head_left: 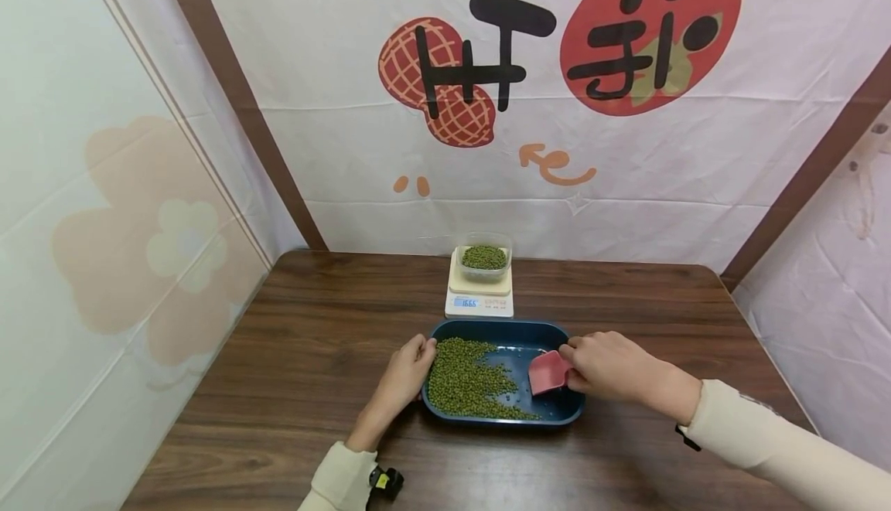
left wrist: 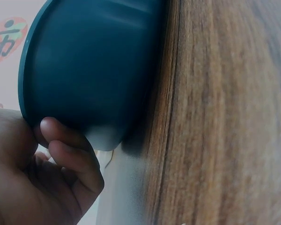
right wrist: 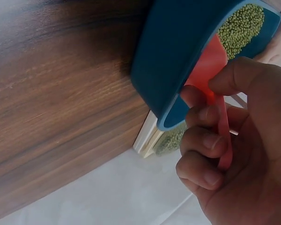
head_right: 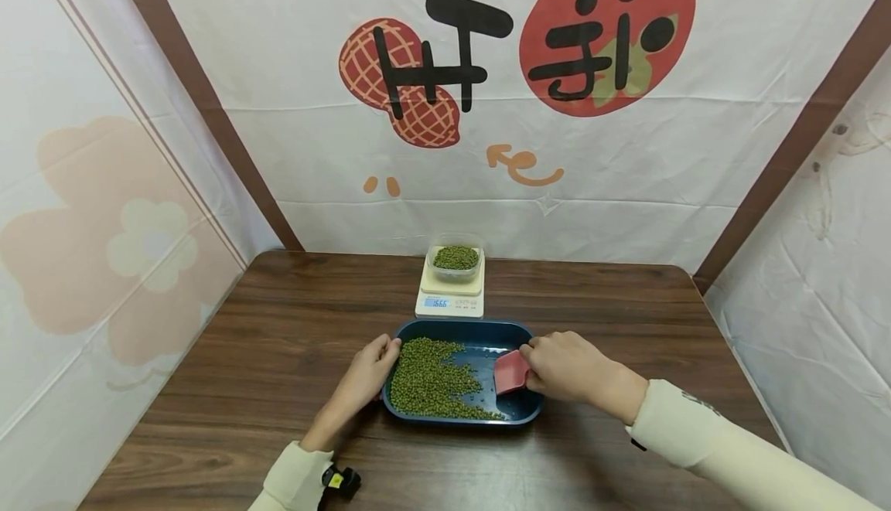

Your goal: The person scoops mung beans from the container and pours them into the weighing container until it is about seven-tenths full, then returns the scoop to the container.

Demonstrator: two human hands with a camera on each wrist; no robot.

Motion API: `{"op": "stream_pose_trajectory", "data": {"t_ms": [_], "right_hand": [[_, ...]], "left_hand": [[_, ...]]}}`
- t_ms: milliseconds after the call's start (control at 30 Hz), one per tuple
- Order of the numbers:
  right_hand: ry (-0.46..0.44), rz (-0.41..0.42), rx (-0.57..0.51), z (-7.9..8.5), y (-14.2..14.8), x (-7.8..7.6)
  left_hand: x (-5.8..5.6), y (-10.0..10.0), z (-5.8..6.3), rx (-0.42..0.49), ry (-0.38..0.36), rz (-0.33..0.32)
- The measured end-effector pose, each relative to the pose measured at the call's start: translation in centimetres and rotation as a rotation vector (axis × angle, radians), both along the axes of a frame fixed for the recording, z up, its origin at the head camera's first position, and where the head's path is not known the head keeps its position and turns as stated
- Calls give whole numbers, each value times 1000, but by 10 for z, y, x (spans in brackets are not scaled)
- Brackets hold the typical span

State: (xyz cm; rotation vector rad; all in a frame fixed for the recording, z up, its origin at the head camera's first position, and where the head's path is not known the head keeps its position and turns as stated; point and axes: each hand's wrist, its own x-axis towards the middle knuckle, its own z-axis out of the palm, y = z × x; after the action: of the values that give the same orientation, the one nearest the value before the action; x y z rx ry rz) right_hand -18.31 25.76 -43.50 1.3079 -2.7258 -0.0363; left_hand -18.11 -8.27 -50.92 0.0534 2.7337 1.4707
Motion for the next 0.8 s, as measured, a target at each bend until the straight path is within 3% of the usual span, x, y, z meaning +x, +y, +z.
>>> {"op": "stream_pose_trajectory", "data": {"t_ms": [800], "right_hand": [[30,72,-21,-16,-25,-3]], "left_hand": [[0,-2,-3,11,1,-13]]}}
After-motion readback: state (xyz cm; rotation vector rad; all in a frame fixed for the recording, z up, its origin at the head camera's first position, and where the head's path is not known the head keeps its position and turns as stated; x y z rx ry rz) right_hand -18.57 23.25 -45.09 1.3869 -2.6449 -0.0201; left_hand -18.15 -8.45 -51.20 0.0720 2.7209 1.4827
